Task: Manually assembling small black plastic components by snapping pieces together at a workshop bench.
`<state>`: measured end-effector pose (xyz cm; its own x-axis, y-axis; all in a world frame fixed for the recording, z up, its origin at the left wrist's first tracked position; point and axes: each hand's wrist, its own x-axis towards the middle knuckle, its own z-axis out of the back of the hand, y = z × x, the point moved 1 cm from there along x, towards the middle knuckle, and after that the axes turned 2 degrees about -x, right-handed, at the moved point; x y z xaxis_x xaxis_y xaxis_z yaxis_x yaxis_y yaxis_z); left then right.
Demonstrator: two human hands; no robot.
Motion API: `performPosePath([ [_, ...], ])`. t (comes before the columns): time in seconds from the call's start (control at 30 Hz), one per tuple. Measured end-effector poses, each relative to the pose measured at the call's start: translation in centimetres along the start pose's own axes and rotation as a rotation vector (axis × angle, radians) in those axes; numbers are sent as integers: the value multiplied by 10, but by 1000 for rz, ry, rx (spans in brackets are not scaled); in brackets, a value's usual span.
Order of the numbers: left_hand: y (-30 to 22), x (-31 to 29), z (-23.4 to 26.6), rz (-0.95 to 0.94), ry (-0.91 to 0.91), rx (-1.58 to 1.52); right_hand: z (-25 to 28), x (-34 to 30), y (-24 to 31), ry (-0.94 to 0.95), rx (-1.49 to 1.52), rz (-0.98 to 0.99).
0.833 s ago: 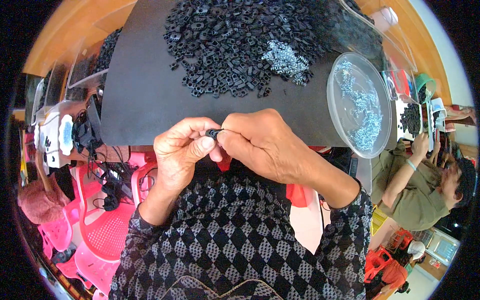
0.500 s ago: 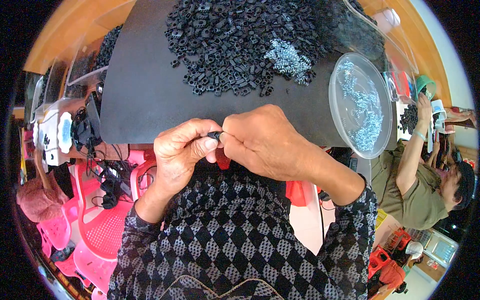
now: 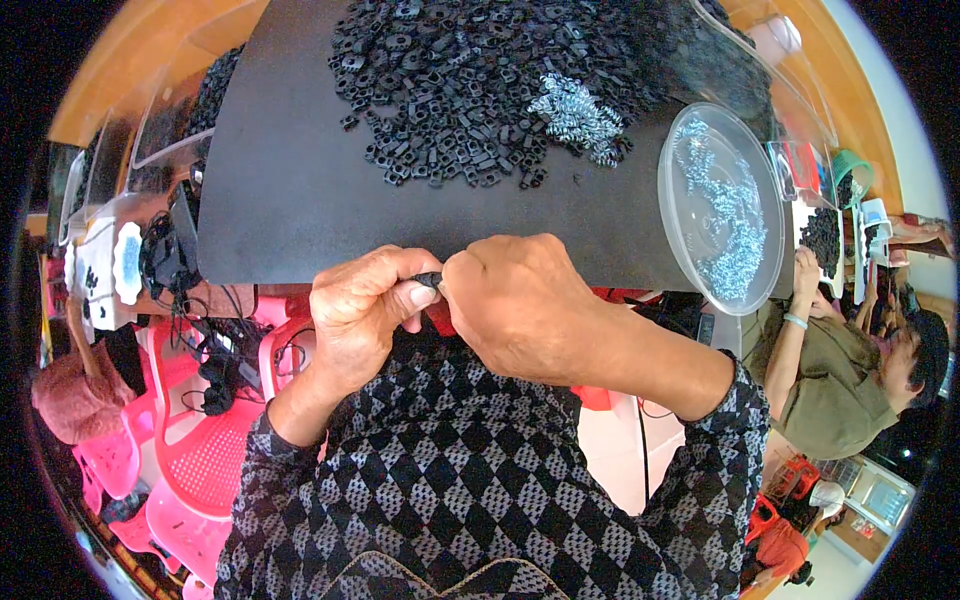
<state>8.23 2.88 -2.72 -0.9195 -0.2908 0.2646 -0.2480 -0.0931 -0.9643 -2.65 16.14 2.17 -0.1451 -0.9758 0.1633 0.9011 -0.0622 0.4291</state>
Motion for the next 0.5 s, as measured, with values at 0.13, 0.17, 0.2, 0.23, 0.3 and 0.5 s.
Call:
performPosePath([
  [0.13,0,0,0,13,-32,58,2,3,1,117,46,-113],
  [0.17,-1,-1,0,-5,-30,91,3,3,1,119,50,-111],
  [0.2,-2,0,0,-6,-29,91,4,3,1,124,80,-125],
  [0.23,-2,1,0,-27,-25,113,4,4,1,129,111,-138],
  [0.3,-5,2,0,-50,-22,135,1,3,3,90,82,-136],
  [0.5,-7,1,-2,-125,-78,238,-11,-3,7,-57,-15,-68],
])
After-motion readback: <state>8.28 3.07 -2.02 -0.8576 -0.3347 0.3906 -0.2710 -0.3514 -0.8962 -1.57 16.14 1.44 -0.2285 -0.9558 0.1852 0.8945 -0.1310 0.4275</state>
